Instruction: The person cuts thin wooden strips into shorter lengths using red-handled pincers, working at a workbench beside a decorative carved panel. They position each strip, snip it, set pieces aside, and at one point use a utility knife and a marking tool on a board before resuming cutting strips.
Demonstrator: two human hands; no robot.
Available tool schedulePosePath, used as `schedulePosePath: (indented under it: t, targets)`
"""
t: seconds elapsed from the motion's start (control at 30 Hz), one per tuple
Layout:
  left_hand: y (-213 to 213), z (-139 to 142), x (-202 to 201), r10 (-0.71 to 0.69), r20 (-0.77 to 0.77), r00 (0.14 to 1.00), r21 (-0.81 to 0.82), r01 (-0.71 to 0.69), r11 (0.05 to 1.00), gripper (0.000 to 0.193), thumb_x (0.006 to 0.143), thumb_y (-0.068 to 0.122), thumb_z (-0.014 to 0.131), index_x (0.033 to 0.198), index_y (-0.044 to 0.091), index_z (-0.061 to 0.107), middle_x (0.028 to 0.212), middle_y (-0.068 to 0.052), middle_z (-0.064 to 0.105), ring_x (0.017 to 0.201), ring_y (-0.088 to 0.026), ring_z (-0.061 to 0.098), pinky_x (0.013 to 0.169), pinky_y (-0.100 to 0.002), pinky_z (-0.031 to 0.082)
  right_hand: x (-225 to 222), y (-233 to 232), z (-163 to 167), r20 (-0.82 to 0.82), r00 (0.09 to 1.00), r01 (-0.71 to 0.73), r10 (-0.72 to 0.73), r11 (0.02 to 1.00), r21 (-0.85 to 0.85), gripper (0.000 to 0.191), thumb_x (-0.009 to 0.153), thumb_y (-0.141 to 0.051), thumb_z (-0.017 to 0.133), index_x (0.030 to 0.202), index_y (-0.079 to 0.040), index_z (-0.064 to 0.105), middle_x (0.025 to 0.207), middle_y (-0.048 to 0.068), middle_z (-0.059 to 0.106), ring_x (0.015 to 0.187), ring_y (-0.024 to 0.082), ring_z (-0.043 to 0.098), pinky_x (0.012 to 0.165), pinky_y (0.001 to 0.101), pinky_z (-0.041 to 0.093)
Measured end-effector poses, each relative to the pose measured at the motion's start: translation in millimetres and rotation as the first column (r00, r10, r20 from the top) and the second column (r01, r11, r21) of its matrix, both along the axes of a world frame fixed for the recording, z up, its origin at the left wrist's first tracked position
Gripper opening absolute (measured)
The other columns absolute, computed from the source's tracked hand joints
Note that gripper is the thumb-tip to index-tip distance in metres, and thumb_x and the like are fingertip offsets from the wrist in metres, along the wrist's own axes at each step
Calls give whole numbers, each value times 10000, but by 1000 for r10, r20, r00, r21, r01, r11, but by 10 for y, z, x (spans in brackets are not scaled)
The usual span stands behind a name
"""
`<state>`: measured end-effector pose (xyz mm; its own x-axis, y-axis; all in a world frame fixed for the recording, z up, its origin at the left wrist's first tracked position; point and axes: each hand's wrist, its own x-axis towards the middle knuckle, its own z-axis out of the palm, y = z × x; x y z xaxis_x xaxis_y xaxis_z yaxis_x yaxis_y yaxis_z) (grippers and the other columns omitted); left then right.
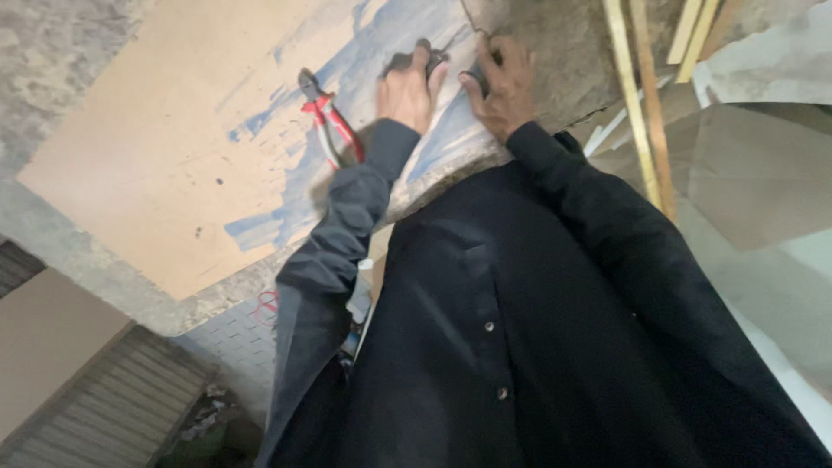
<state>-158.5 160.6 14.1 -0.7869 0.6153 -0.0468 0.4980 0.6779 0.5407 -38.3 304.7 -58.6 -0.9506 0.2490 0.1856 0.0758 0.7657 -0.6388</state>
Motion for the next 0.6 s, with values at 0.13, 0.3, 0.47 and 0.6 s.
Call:
schedulePosePath:
  t: [0.13, 0.3, 0.47, 0.6]
  targets:
    - [109, -26, 19, 142, 381, 914, 22, -162, 987, 314, 1069, 443, 682, 1093, 130, 699, 880, -171, 738, 868, -409, 735, 773, -479, 588, -41, 36, -10, -70, 997, 18, -15, 999, 33, 580, 991, -286, 816, 1444, -5, 590, 1207, 129, 532, 1062, 316, 514, 923, 513, 379]
    - [54, 34, 26, -54, -89, 995, -306, 25, 952, 375, 1011, 458, 656, 1168, 118, 633, 870, -128, 705, 691, -366, 711, 554, -480, 549, 1, 21, -5, -71, 997, 1, 1, 1000, 27, 552, 1029, -280, 812, 1454, -5, 590, 1228, 144, 535, 1109, 333, 511, 940, 506, 388]
    - [-34, 84, -133, -230, -460, 857, -247, 126, 961, 373, 1007, 464, 661, 1122, 113, 604, 972, -104, 671, 677, -275, 682, 556, -403, 554, -65, 53, 0, -166, 985, -25, 39, 996, 85, 552, 1023, -293, 792, 1433, 12, 584, 1219, 160, 530, 1093, 334, 505, 930, 496, 381]
    - [-60, 5, -186, -282, -522, 805, -204, 203, 958, 386, 1036, 454, 675, 1168, 103, 587, 1044, -79, 635, 749, -259, 688, 591, -388, 559, -54, 69, -2, -114, 993, -29, 39, 996, 85, 574, 1060, -303, 801, 1476, 21, 576, 1211, 130, 522, 1075, 318, 502, 924, 482, 377]
